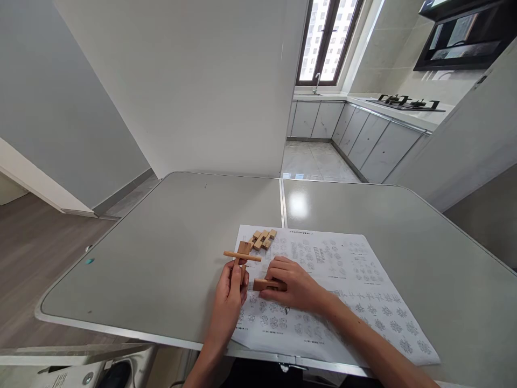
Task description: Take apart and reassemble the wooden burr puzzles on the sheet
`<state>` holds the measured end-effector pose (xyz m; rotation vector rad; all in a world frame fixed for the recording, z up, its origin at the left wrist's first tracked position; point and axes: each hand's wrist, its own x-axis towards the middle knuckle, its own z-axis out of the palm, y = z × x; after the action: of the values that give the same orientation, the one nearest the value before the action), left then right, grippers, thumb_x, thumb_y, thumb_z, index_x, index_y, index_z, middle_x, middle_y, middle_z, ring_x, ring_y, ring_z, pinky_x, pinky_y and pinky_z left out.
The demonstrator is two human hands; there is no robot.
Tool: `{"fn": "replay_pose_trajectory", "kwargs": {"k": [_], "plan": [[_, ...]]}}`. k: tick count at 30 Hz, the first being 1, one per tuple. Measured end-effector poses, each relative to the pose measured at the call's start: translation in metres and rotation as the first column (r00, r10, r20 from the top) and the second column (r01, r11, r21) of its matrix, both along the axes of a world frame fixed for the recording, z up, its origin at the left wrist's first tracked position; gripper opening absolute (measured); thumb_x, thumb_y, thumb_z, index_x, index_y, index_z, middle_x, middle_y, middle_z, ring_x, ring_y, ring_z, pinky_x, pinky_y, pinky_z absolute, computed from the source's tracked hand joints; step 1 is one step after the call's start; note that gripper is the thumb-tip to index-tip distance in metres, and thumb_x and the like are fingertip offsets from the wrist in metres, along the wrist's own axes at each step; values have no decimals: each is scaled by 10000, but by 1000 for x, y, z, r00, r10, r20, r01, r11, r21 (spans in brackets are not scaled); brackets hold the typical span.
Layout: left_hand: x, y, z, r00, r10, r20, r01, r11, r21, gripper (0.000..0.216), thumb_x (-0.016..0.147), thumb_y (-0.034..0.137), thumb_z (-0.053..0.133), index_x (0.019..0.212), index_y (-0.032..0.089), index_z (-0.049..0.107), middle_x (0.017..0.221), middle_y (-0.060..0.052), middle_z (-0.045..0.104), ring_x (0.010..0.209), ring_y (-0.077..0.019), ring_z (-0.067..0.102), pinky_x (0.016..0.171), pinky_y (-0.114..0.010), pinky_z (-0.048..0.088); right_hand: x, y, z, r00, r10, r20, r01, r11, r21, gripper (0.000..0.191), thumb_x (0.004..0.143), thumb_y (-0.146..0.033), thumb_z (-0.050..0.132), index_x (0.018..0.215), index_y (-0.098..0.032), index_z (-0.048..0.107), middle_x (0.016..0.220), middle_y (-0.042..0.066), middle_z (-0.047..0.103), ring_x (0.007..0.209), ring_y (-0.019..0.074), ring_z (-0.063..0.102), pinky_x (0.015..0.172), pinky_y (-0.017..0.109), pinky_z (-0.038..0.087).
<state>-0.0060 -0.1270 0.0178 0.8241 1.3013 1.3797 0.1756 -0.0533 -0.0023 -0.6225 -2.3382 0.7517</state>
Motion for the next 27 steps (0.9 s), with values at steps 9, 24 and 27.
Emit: {"fn": "replay_pose_trajectory", "kwargs": {"k": [9, 24, 27], "plan": [[2, 0, 4, 1000, 29, 13, -28, 999, -19, 483, 861, 644, 683, 1025, 196, 607, 742, 48, 502, 512, -63, 348, 455, -198, 286, 5, 5, 7, 932, -232, -280, 53, 848, -527, 303, 970, -447, 655, 799, -209, 574, 705, -29, 494, 630, 131, 419, 585, 274, 330], [-2, -1, 10, 967, -226, 116, 228, 974, -4, 478, 913, 607, 654, 1097, 173, 581, 798, 11, 575, 507, -49, 374, 468, -207, 242, 8, 13, 1, 830, -259, -494, -289, 558, -778, 365, 978, -453, 676, 1257, -227, 610, 879, 50, 739, 581, 113, 584, 526, 250, 377], [-3, -1, 10, 940, -301, 161, 304, 953, 7, 458, 932, 581, 648, 1121, 171, 571, 844, -9, 602, 505, -47, 397, 468, -211, 245, 8, 13, -1, 836, -263, -482, -279, 551, -786, 392, 980, -441, 680, 1304, -227, 625, 864, 39, 731, 589, 108, 585, 537, 249, 374]]}}
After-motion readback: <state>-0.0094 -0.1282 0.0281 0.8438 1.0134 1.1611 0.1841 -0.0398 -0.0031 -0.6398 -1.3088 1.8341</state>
